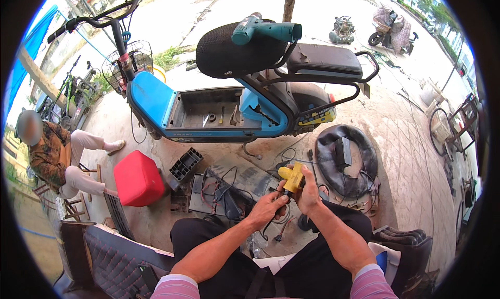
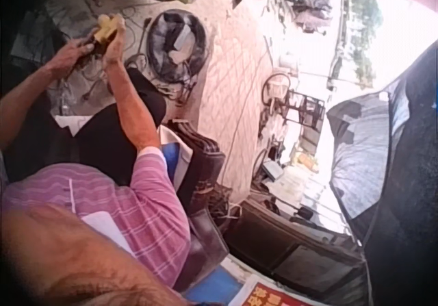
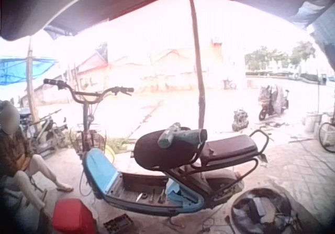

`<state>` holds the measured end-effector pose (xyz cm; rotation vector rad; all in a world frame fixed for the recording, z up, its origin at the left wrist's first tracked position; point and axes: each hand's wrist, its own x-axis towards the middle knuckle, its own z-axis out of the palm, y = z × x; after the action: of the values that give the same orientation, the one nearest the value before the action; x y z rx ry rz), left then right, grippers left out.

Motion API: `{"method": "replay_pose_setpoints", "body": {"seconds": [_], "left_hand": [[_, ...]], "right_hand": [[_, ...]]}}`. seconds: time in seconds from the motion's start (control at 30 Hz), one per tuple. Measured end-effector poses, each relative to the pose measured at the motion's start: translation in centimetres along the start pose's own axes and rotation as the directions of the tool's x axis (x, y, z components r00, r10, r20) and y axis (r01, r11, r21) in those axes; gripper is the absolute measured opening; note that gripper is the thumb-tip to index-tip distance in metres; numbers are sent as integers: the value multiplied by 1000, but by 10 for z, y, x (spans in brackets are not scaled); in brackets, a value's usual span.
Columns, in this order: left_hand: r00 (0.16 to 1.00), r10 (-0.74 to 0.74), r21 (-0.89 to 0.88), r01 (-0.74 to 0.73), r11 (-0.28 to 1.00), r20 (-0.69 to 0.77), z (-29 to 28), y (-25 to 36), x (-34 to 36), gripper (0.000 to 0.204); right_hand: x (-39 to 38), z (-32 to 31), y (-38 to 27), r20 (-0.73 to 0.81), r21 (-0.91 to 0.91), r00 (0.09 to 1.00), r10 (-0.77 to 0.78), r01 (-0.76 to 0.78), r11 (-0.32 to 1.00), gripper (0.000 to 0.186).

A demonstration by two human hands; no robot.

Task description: The person sits on the ground and works on the electrical components of a blue electric scooter. They handle a battery pack, connect wires, and use a yellow multimeter to test connections. The person also picks up and examines a black power adapter and various cables.

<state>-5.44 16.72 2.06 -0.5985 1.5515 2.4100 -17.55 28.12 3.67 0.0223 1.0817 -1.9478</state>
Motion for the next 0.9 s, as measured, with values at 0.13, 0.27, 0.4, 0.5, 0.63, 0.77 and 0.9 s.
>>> {"method": "replay_pose_setpoints", "body": {"seconds": [0.13, 0.27, 0.4, 0.5, 0.63, 0.77, 0.9], "left_hand": [[1000, 9, 18, -9, 1000, -4, 1, -2, 1, 32], [1000, 16, 60, -16, 998, -4, 1, -2, 2, 33], [998, 57, 89, -54, 995, -40, -2, -6, 4, 31], [998, 46, 43, -45, 998, -36, 3, -3, 0, 30], [999, 30, 35, -29, 999, -46, 2, -5, 0, 31], [999, 36, 63, -34, 997, -37, 1, -5, 1, 32], [998, 45, 50, -42, 998, -50, 2, -8, 2, 32]], "right_hand": [[-2, 2, -5, -19, 27, 1000, 12, -12, 1000, 55], [1, 0, -9, -43, 22, 998, -45, 46, 999, 53], [2, 2, -7, -29, 9, 999, -43, 44, 999, 54], [-1, 4, -6, -37, 0, 999, -14, 14, 1000, 54], [-2, 6, -5, -21, -3, 1000, -7, 7, 1000, 57], [-1, 5, -4, -18, 2, 1000, -7, 7, 1000, 58], [-3, 3, -4, -9, -1, 999, 34, -34, 999, 53]]}}
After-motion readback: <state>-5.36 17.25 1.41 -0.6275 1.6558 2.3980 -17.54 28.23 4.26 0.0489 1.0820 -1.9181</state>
